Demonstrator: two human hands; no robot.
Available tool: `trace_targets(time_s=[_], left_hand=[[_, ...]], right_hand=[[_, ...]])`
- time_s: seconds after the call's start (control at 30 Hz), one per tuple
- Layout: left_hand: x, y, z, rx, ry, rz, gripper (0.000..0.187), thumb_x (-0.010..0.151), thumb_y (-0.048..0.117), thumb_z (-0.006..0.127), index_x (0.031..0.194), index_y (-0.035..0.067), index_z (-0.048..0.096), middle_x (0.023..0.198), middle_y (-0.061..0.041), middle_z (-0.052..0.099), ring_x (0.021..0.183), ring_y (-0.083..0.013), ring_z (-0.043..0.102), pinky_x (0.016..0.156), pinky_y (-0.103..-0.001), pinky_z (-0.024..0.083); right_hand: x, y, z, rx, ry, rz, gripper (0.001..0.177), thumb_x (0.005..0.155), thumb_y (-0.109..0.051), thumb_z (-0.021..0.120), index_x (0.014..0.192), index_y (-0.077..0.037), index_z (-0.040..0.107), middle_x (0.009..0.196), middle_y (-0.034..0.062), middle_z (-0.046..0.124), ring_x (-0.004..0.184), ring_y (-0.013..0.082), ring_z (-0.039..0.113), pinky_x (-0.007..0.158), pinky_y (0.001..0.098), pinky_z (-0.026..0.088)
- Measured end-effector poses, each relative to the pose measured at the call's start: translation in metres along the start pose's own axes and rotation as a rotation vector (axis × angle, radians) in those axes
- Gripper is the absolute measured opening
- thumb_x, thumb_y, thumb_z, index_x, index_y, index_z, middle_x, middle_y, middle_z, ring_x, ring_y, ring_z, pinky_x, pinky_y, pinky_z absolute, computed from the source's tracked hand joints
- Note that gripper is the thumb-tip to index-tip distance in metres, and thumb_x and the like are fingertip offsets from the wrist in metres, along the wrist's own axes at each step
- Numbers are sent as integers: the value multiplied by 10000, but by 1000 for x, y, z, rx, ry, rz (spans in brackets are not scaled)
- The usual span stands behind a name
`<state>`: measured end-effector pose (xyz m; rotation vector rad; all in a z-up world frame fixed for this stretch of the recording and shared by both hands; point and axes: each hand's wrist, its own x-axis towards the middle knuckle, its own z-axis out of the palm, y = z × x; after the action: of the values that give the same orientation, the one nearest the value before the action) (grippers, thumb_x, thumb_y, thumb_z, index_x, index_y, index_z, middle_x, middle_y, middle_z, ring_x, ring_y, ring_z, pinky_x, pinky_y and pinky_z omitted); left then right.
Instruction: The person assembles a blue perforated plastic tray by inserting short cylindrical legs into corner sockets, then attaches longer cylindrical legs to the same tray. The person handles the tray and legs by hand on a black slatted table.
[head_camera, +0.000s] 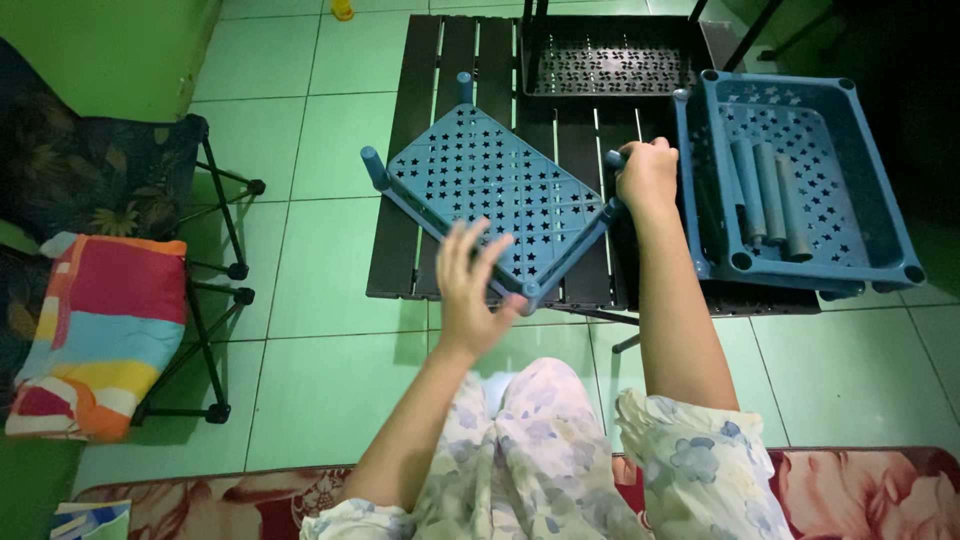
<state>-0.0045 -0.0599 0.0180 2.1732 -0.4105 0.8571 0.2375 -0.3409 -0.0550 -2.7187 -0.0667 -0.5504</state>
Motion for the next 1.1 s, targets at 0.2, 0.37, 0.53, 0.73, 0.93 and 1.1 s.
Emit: trace_targets(time_s=[0.2, 0.37, 0.53, 0.73, 0.93, 1.1], left_hand=[[-15, 15, 17, 67, -33, -83, 271, 873, 339, 790, 1076, 175, 714, 1122, -57, 617, 1160, -310, 569, 1022, -502, 400], [-9, -20, -2, -21, 55, -164, 193, 888, 208, 804, 1027, 127, 697, 1063, -77, 641, 1080, -296, 599, 967, -421, 475], [0, -47, -16, -4, 220, -222, 172, 902, 109, 765, 1048, 68, 684, 1092, -134, 592, 1041, -309, 600, 931, -413, 489], [1, -63, -15, -60, 140, -359, 215, 931, 172, 769, 1055, 46, 645, 1025, -129, 600, 958, -311, 627, 857, -400, 506], [-4, -65, -15, -64, 113, -352, 233, 953, 197, 759, 1062, 41, 624, 1003, -133, 618, 952, -322, 634, 858, -401, 505], [-2, -65, -16, -42, 103, -349, 247, 949, 210, 761, 1067, 42, 624, 1008, -136, 623, 960, -331, 628, 859, -409, 502]], right_hand=[[-29, -25, -33, 122, 1, 3, 294, 723, -55, 842, 1004, -38, 758, 1036, 220, 653, 973, 382, 632, 883, 450, 533], [-66, -53, -77, 328, 161, -145, 366, 822, 20, 814, 1133, 20, 620, 1067, 203, 650, 949, 346, 638, 822, 411, 521], [-97, -75, -100, 1055, -34, 97, 315, 927, 40, 707, 1186, -39, 545, 1121, 60, 703, 971, 89, 631, 846, 241, 501], [-115, -88, -101, 1054, -131, 0, 298, 971, 63, 658, 1253, -10, 594, 1134, 63, 726, 1043, 103, 666, 932, 254, 531], [-125, -101, -106, 778, -150, -159, 324, 918, 51, 722, 1223, -3, 626, 1041, 100, 722, 946, 138, 699, 841, 273, 547], [-126, -110, -101, 620, -145, -146, 353, 886, 25, 768, 1212, 2, 635, 924, 147, 673, 778, 203, 656, 736, 305, 544]])
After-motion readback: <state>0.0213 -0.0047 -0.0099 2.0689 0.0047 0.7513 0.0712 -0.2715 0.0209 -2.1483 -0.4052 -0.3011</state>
